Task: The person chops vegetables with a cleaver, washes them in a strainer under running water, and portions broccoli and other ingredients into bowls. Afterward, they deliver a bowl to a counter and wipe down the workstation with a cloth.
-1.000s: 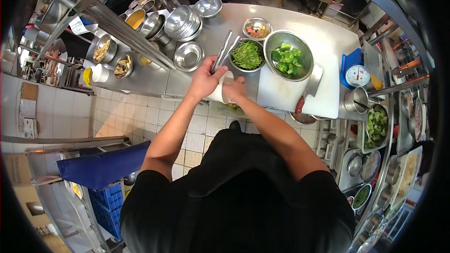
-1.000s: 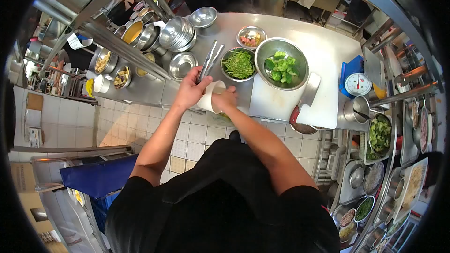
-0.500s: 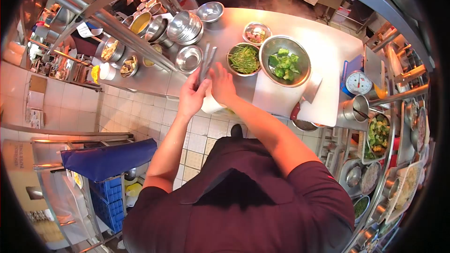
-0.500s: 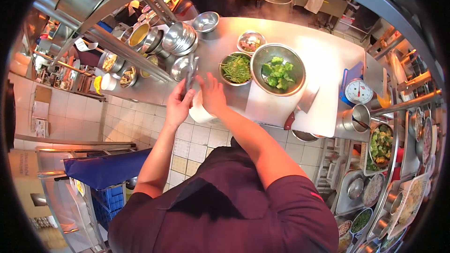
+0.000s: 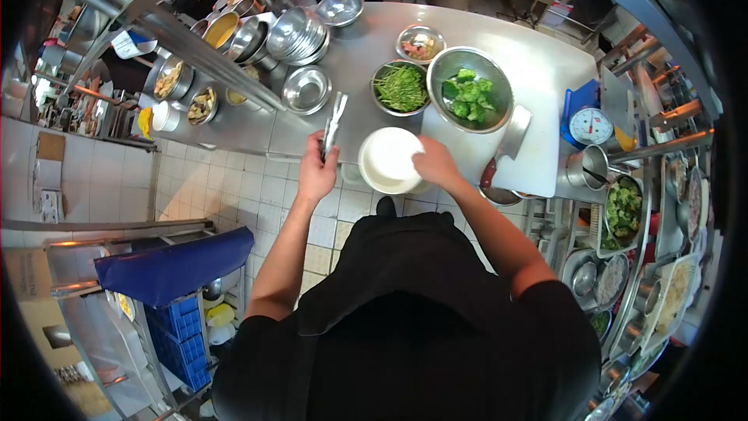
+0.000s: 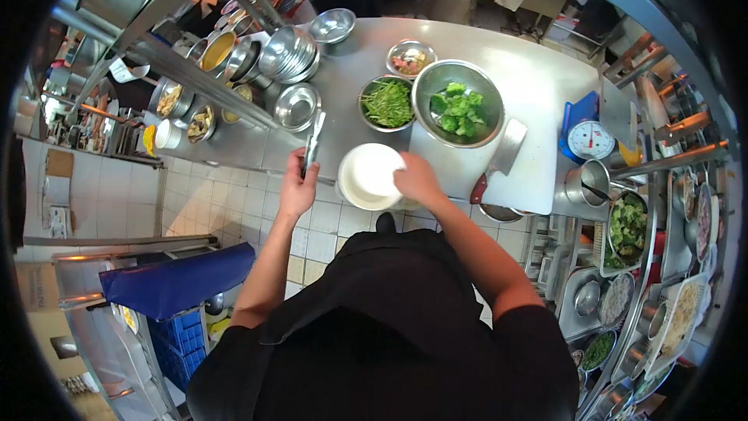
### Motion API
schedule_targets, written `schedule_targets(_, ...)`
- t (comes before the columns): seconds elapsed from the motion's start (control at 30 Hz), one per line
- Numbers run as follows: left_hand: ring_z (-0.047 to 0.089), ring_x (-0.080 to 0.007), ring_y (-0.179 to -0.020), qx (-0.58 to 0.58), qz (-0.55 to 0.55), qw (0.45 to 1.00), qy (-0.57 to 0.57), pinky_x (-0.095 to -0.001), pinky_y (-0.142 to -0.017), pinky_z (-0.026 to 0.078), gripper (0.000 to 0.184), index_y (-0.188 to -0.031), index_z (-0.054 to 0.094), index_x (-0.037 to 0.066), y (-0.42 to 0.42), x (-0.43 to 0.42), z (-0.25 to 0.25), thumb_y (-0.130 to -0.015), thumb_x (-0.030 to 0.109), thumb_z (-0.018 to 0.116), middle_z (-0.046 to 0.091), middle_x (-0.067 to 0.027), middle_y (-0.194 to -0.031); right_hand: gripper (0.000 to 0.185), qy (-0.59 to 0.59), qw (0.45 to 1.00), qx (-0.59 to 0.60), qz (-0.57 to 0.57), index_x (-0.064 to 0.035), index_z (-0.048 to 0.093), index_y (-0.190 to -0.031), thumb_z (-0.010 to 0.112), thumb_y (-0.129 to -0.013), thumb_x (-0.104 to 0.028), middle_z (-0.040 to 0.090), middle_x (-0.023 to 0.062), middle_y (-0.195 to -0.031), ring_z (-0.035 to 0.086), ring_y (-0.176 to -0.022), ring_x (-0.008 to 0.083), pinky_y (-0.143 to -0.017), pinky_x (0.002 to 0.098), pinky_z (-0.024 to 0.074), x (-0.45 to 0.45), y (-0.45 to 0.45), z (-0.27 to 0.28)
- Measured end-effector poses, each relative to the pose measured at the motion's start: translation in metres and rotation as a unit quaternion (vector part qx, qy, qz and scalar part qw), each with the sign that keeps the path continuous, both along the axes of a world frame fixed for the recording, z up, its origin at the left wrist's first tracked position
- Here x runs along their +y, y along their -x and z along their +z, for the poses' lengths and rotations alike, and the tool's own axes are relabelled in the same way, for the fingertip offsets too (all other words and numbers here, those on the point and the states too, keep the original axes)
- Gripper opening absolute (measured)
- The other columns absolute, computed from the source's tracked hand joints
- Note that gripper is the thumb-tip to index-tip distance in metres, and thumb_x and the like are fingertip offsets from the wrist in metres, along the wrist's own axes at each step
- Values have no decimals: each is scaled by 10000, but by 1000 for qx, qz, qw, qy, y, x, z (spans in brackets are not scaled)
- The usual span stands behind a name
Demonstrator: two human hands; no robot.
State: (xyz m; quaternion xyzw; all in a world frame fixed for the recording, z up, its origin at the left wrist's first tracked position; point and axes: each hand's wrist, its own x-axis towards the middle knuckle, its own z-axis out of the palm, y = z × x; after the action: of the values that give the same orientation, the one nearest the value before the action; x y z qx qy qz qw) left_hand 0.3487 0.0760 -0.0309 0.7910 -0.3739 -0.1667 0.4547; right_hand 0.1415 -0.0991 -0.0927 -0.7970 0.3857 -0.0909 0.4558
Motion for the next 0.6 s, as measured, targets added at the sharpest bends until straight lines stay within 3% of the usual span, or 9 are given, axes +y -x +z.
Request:
schedule_targets(0.03, 520, -142, -627, -18, -36, 999, -27, -314, -588, 450, 344, -1213, 550, 36, 5, -10, 9, -913, 184, 628, 565, -30, -751, 380, -48, 997, 19, -48, -18, 588, -1158, 529, -792, -97, 660, 173, -892, 662, -630, 283, -523, 385, 544, -5, 28, -5)
schedule_targets(0.1, 586, -216, -671, -55, -120, 988, -83, -339, -633, 483, 340, -1189, 574, 60, 17, -36, 17, -889, 202, 651, 615, -102, -810, 397, -180, 971, 15, -155, 27, 566, -1182, 536, -800, -78, 645, 163, -880, 629, -525, 219, -434, 333, 529, -3, 77, 22)
schedule_targets(0.13, 633, -287, -728, -113, -165, 977, -74, -401, -644, 500, 378, -1212, 583, 95, 23, -53, 23, -866, 225, 665, 643, -147, -885, 399, -187, 961, -7, -205, 35, 555, -1190, 542, -806, -73, 641, 154, -877, 628, -528, 210, -434, 325, 535, -1, 96, 17)
schedule_targets(0.23, 659, -307, -802, -257, -245, 933, -59, -435, -675, 516, 403, -1234, 585, 107, 38, -111, 38, -864, 253, 655, 651, -157, -950, 406, -215, 919, -88, -317, 47, 524, -1213, 557, -824, -66, 626, 128, -865, 628, -541, 184, -431, 305, 549, -1, 127, -5)
schedule_targets(0.27, 649, -349, -825, -296, -259, 913, -105, -432, -716, 520, 401, -1232, 599, 90, 46, -131, 49, -869, 256, 635, 668, -155, -963, 406, -230, 905, -120, -336, 43, 517, -1220, 560, -832, -67, 620, 119, -862, 629, -548, 178, -428, 299, 550, -1, 131, -7)
schedule_targets(0.47, 684, -302, -919, -456, -321, 764, -326, -415, -758, 559, 256, -1059, 692, 90, 78, -240, 59, -856, 184, 567, 693, -142, -978, 531, -303, 841, -214, -393, 3, 395, -1314, 621, -840, -82, 562, 120, -993, 638, -557, 186, -510, 315, 583, 4, 141, -2)
schedule_targets(0.6, 692, -280, -922, -527, -319, 720, -319, -404, -749, 563, 214, -945, 731, 98, 78, -274, 35, -840, 167, 557, 707, -150, -951, 398, -321, 818, -266, -397, -2, 407, -1195, 611, -856, -42, 528, 115, -972, 647, -588, 207, -514, 321, 587, 6, 147, -3)
